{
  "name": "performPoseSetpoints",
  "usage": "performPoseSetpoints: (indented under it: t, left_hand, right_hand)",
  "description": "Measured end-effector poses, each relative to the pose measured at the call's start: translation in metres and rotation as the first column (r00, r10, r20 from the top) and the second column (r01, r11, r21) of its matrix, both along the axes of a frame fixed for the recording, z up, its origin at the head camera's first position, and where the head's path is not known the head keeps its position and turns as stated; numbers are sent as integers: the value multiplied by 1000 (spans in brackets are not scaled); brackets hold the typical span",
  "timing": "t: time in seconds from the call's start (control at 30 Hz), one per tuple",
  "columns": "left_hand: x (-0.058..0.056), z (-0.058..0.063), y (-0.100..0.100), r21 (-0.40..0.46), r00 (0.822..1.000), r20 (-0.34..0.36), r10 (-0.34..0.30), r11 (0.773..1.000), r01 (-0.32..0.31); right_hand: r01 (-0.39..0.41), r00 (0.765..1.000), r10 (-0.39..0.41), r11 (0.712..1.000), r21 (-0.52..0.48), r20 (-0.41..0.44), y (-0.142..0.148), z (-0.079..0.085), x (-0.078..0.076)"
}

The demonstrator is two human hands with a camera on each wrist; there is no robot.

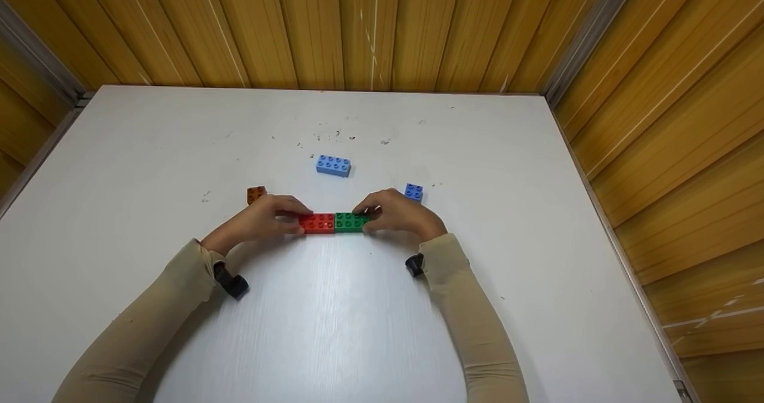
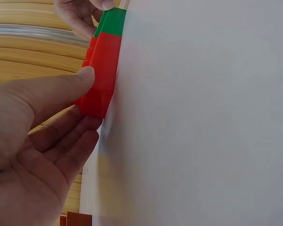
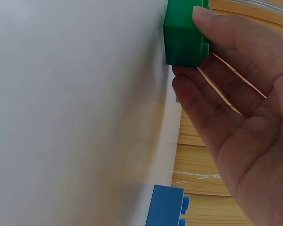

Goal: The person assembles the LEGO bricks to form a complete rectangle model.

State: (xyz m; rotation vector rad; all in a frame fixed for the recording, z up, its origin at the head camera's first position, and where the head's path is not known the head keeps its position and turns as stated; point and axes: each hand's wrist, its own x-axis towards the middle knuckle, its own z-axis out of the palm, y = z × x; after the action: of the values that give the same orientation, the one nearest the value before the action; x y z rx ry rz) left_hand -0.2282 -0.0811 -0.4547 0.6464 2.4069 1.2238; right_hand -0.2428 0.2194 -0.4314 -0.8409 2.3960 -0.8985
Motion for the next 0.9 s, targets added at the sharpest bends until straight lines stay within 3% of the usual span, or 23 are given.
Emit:
performPoseSetpoints:
  t: [0.63, 0.9]
  left_hand:
    - [0, 1, 4, -49, 1000, -28, 12, 999, -13]
    - [0, 2, 4, -56, 1000, -6, 28, 998, -28]
  right_hand:
    - [0, 1000, 0, 1000, 20, 12, 0, 1, -1]
    - [1, 1000, -1, 1000, 20, 26, 0, 3, -1]
